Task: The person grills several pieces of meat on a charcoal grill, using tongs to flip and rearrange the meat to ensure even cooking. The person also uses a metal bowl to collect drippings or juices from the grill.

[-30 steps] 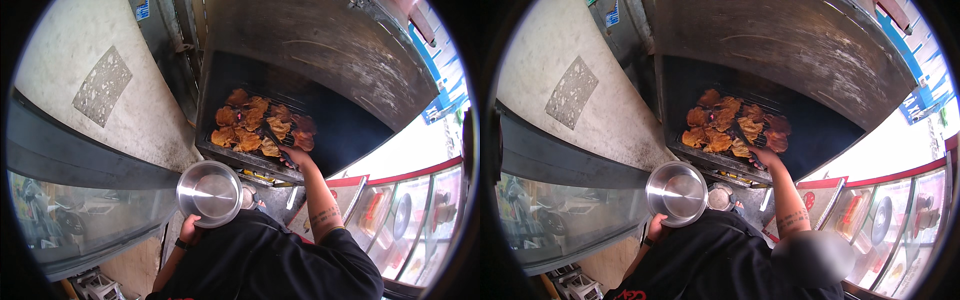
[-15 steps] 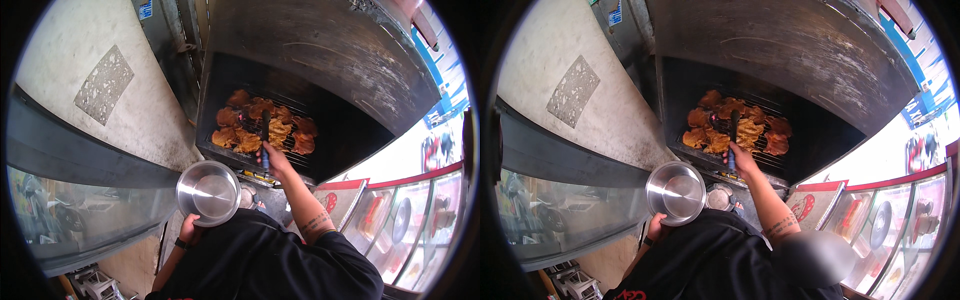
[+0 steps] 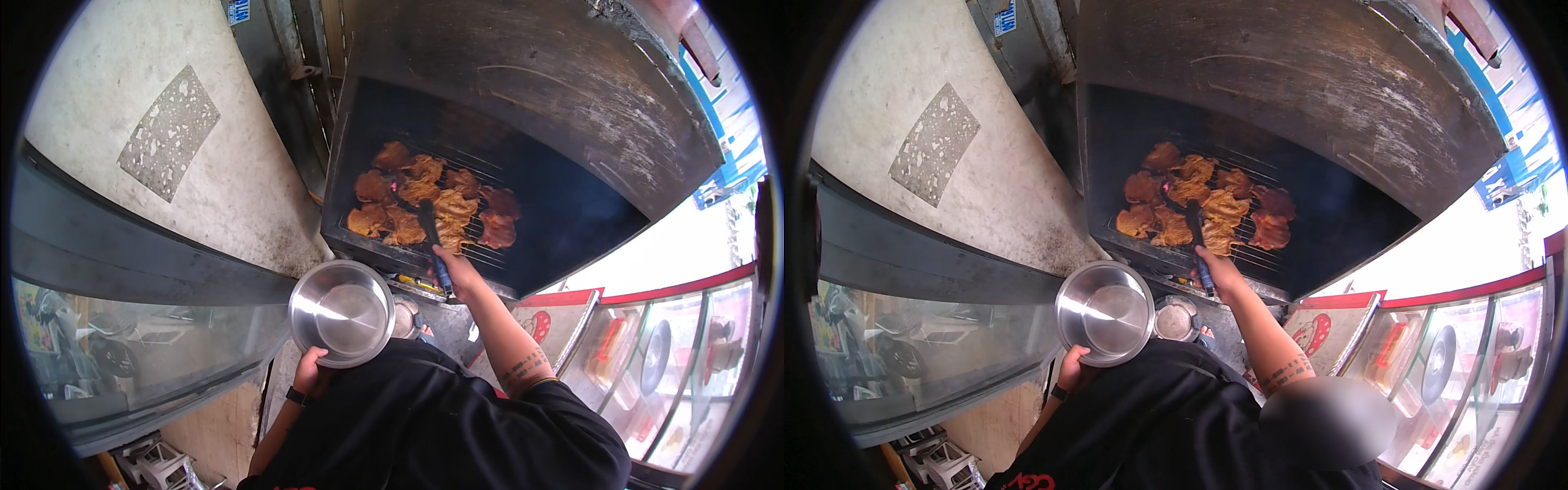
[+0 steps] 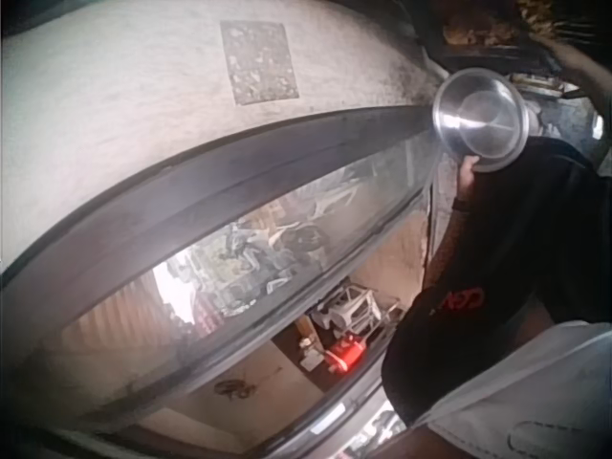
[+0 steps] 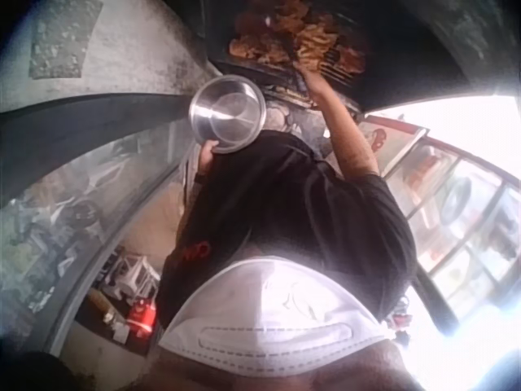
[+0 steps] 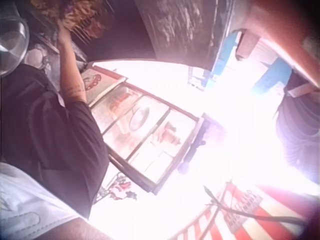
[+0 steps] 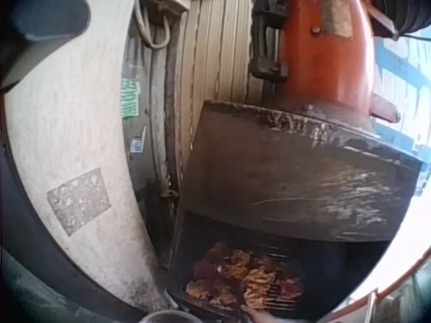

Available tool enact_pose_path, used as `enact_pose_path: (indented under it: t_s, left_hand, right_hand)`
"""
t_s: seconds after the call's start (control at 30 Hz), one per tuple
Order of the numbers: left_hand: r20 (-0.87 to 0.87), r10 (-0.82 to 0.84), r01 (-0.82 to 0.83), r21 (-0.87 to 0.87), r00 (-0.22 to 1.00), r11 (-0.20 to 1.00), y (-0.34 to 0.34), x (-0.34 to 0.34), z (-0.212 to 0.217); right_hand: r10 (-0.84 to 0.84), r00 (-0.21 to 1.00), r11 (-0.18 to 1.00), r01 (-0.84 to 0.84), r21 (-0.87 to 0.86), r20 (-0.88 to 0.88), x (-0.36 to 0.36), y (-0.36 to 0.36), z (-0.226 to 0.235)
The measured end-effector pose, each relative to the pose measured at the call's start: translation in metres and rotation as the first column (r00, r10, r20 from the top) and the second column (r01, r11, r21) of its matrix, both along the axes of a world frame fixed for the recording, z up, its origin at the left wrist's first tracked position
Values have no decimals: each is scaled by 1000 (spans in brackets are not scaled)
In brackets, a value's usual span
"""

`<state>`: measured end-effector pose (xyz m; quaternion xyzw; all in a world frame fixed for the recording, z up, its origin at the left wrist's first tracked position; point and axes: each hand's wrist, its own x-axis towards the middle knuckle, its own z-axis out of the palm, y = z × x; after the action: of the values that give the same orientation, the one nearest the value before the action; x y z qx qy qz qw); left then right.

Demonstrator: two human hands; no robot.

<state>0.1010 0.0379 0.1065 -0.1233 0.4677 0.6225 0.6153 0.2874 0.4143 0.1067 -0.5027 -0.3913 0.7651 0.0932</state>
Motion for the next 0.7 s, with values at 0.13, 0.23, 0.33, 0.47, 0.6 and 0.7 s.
enact_pose_path:
  t_s: [0.13, 0.23, 0.33, 0.47, 0.6, 0.7]
  left_hand:
    - [83, 13, -16, 45, 996, 999, -2, -1, -5]
    - [104, 3, -10, 63, 995, 998, 4, 0, -5]
    - [92, -22, 15, 78, 996, 997, 5, -2, -10]
    - [83, -23, 17, 81, 996, 997, 8, 0, -6]
    - [115, -11, 1, 85, 993, 996, 9, 0, -4]
    - [121, 3, -15, 100, 993, 995, 7, 1, -11]
  right_hand:
    - [-66, 998, 997, 66, -33, 11, 16, 9, 9]
    - [-44, 999, 998, 43, -55, -21, 16, 24, -13]
    - [-21, 999, 1000, 21, -7, -39, 5, 28, -22]
    - [-44, 998, 998, 43, -38, -33, -4, 28, -31]
    - [-26, 998, 996, 21, -85, -59, -1, 28, -25]
    - [35, 999, 998, -36, -58, -18, 8, 29, -20]
